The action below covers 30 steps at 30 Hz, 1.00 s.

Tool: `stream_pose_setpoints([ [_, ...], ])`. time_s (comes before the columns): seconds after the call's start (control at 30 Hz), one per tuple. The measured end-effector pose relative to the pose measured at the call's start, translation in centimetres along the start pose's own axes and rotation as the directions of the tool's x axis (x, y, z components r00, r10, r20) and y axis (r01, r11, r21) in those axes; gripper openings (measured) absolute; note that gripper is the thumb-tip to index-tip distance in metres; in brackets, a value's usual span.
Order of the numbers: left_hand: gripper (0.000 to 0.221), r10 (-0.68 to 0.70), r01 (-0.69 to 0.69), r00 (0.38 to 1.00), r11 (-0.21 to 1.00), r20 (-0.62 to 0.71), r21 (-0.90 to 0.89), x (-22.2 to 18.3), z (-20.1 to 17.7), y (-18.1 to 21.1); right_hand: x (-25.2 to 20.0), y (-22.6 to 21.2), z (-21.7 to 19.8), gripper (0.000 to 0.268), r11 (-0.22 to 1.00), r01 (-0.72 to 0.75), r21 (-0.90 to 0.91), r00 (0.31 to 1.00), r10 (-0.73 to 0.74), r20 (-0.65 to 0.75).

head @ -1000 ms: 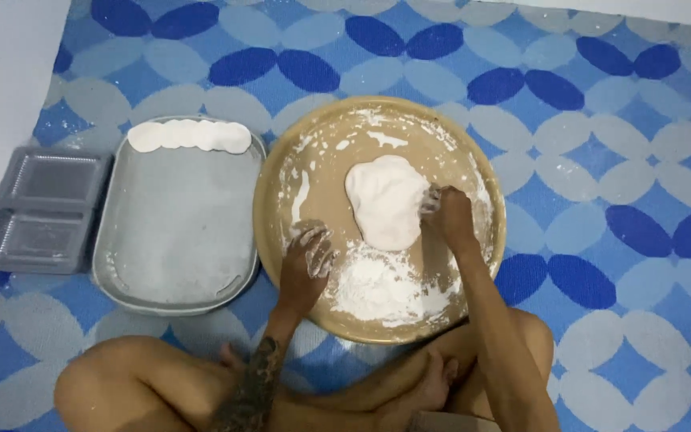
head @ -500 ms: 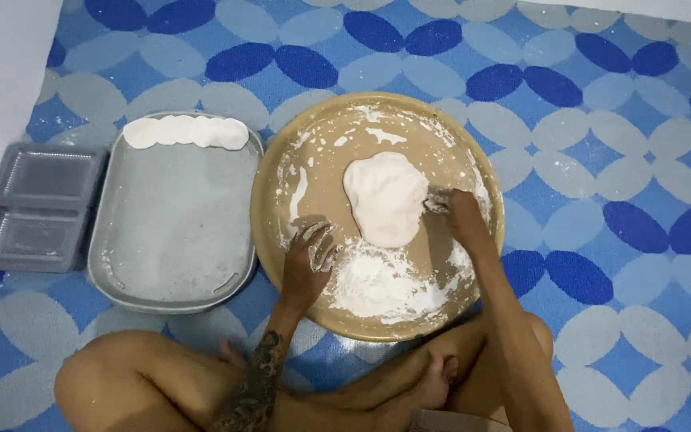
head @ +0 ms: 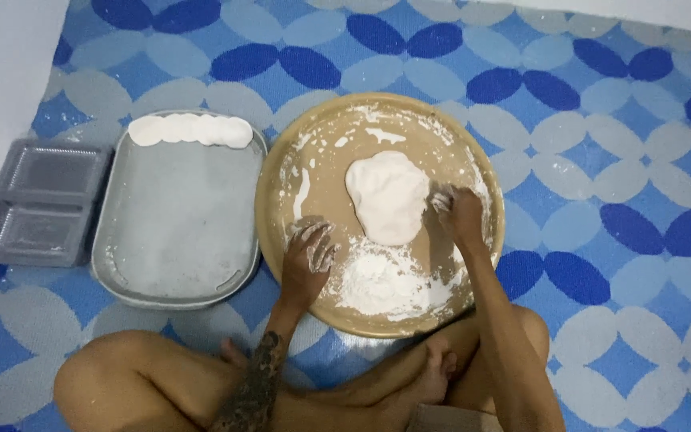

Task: A person sits on the floor and manually shapes small portions of white dough into flat discs, placing them onto a metal tray.

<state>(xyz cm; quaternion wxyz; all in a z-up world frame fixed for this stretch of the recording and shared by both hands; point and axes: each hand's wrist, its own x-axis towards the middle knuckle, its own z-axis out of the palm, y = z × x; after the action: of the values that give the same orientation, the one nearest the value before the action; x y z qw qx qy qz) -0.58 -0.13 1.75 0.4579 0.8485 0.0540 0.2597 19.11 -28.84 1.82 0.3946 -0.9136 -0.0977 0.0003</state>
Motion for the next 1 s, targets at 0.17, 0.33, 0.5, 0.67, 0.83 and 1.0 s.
stream_pose_setpoints([
  [0.17,0.039,0.007,-0.007,1.000,1.000,0.006,0.029,-0.5,0.5,0.0,-4.3,-1.2,0.4,0.023,0.967,-0.110,0.229,0.965,0.159,-0.209],
  [0.33,0.038,0.024,-0.026,0.999,0.998,0.037,0.056,-0.2,0.3,1.2,-5.9,-1.7,0.7,0.010,0.993,0.008,-0.115,0.978,-0.032,-0.204],
  [0.5,0.042,-0.004,0.003,0.999,1.000,0.044,0.023,-0.4,-0.1,1.7,-5.4,-5.0,0.0,0.012,0.654,0.379,-0.654,0.918,-0.353,0.179],
  [0.67,0.039,0.085,-0.089,0.995,0.991,0.044,0.102,-1.2,0.4,-0.2,-1.3,0.6,1.2,0.004,0.619,0.323,-0.716,0.946,-0.209,0.247],
  [0.83,0.037,0.098,-0.101,0.994,0.992,0.046,0.070,-1.3,-0.7,0.8,-3.5,-2.1,-2.0,0.009,0.865,0.236,-0.442,0.967,-0.165,0.193],
  [1.0,0.037,0.102,-0.103,0.995,0.994,0.021,0.040,-0.7,-1.2,1.7,-5.1,0.5,-1.9,0.007,0.995,-0.044,-0.089,0.999,0.046,0.027],
])
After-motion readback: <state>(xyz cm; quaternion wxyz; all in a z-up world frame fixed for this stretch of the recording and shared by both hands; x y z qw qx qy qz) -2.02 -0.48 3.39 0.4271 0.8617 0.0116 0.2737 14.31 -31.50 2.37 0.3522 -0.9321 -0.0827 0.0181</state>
